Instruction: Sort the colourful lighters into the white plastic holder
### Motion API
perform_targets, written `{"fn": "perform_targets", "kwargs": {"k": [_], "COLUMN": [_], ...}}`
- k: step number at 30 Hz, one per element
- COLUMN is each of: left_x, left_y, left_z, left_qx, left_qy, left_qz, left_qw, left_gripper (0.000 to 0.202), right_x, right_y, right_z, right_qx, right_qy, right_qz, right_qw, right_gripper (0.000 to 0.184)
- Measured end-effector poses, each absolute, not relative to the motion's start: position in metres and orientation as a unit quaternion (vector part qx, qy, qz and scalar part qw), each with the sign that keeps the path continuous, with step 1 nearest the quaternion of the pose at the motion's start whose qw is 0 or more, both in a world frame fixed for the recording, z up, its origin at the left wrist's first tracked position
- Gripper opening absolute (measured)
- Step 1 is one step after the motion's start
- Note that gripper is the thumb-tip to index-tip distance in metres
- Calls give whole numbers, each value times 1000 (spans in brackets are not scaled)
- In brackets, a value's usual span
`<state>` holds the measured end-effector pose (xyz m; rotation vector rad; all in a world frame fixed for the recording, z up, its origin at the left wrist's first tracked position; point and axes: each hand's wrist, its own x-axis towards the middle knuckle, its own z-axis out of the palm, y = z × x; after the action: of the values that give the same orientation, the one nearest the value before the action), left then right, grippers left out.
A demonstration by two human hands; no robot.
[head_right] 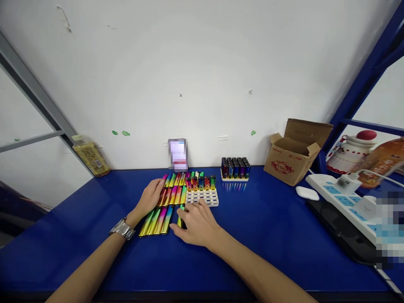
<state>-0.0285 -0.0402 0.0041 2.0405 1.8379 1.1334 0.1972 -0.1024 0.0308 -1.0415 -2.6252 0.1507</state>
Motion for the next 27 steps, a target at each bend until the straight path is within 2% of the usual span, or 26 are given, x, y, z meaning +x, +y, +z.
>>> {"fn": "perform_targets", "kwargs": {"k": [5,10,13,17,20,23,26,27], "left_x": [-30,-31,-31,-31,-30,-29,-29,-29], "left_y": [-40,-39,-39,-40,-42,-42,-42,-42], "left_z": [2,1,1,3,4,5,4,4], "left_qx": [700,709,709,708,708,708,709,710], "left_qy": [610,605,605,606,608,609,607,605], "left_qz": [367,358,355,355,351,349,353,354], "left_qw": [65,66,68,74,75,73,68,66], "left_gripper": [44,43,43,43,43,43,43,43], "right_x": [189,193,198,203,207,213,218,219], "right_y": [-109,-105,-100,-90,-79,-68,-62,-62], "right_z": [32,28,25,26,25,20,20,21], "right_qx": [-444,-480,-444,-390,-357,-318,-332,-335], "right_qy": [-884,-849,-841,-795,-710,-593,-479,-450], "right_qz": [91,186,244,320,431,577,658,676], "right_qw": [115,123,189,336,427,462,476,477], "right_gripper": [34,44,44,25,17,21,21,26]}}
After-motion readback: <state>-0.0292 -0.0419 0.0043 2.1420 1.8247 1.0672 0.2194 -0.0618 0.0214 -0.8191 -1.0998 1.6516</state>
